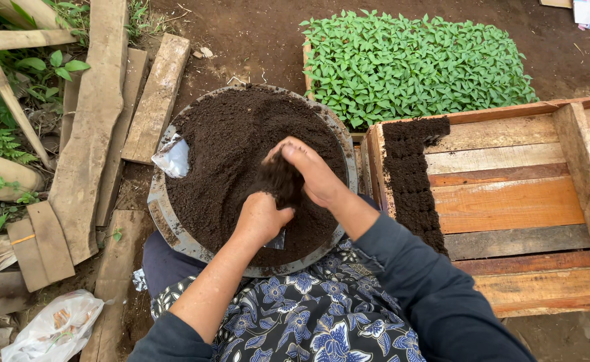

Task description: The person scoops soil from a large basin and fills small plastic seedling bags by hand. They then place the filled bags into a wooden tray. The process is repeated continuously.

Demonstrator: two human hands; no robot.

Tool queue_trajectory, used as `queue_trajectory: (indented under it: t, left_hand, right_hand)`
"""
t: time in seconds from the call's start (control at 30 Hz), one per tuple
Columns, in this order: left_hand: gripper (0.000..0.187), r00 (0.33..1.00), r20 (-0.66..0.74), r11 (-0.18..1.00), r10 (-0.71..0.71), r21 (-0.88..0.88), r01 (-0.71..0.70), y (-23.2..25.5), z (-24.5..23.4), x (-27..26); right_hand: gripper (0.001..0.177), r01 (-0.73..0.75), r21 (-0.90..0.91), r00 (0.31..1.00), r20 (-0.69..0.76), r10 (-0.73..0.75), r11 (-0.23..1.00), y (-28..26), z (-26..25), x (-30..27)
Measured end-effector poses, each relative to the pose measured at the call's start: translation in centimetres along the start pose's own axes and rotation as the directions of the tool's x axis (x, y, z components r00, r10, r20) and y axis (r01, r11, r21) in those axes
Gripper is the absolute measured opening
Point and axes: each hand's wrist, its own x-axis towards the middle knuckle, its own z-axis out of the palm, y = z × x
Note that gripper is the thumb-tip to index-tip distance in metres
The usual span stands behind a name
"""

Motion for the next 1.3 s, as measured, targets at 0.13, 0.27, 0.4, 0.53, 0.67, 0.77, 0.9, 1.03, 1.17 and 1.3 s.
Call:
queue_trajectory:
  t: [0.13,0.27,0.4,0.53,0.67,0.77,0.9,1.03,1.17,1.3]
  left_hand:
    - [0.031,0.991,-0.023,0.99,-0.133,-0.046,0.131,-1.9,1.7,0.6]
    - [0.033,0.978,-0.143,0.933,-0.155,-0.346,0.097,-0.3,1.0,-0.5]
    - [0.034,0.884,-0.417,0.72,-0.209,-0.678,-0.15,2.1,1.0,-3.6]
    - [0.044,0.951,-0.11,0.074,-0.289,-0.993,-0.093,-0.1,4.0,-3.3]
    - [0.037,0.908,-0.098,-0.068,-0.409,-0.988,-0.137,-3.5,4.7,-1.0]
    - [0.035,0.857,-0.157,0.038,-0.49,-0.987,-0.159,-4.6,4.6,-0.5]
    - [0.04,0.82,-0.238,0.169,-0.521,-0.97,-0.174,-3.0,3.1,-1.0]
    - [0.051,0.887,-0.185,0.032,-0.423,-0.981,-0.19,-3.7,2.6,-0.3]
    - [0.056,0.906,-0.202,0.008,-0.372,-0.977,-0.215,-4.9,3.8,0.6]
    - [0.058,0.907,-0.2,-0.04,-0.37,-0.972,-0.231,-6.2,5.2,2.3]
  right_hand:
    - [0.022,0.148,-0.579,0.954,0.297,0.039,0.802,-5.7,-0.2,-2.9]
    - [0.027,0.243,-0.941,0.925,0.299,0.236,0.237,-4.9,-0.5,-4.3]
    - [0.015,0.228,-0.897,0.97,0.241,-0.012,0.378,0.6,-2.7,-3.6]
    - [0.018,0.223,-0.794,0.973,0.218,-0.078,0.565,2.2,-1.3,-4.2]
    - [0.056,0.11,-0.773,0.987,0.16,0.024,0.624,-0.3,-2.1,-4.0]
    - [0.079,-0.14,-0.826,0.976,-0.022,0.216,0.546,2.2,-5.8,-3.4]
    - [0.07,-0.334,-0.45,0.943,-0.151,0.298,0.828,3.7,-2.7,-2.4]
    - [0.054,-0.31,-0.202,0.947,-0.148,0.284,0.929,5.0,-3.0,-0.4]
    - [0.038,-0.094,-0.728,0.965,0.101,0.242,0.679,-0.9,-1.0,0.1]
    - [0.03,0.178,-0.898,0.924,0.293,0.246,0.402,-4.9,1.4,0.1]
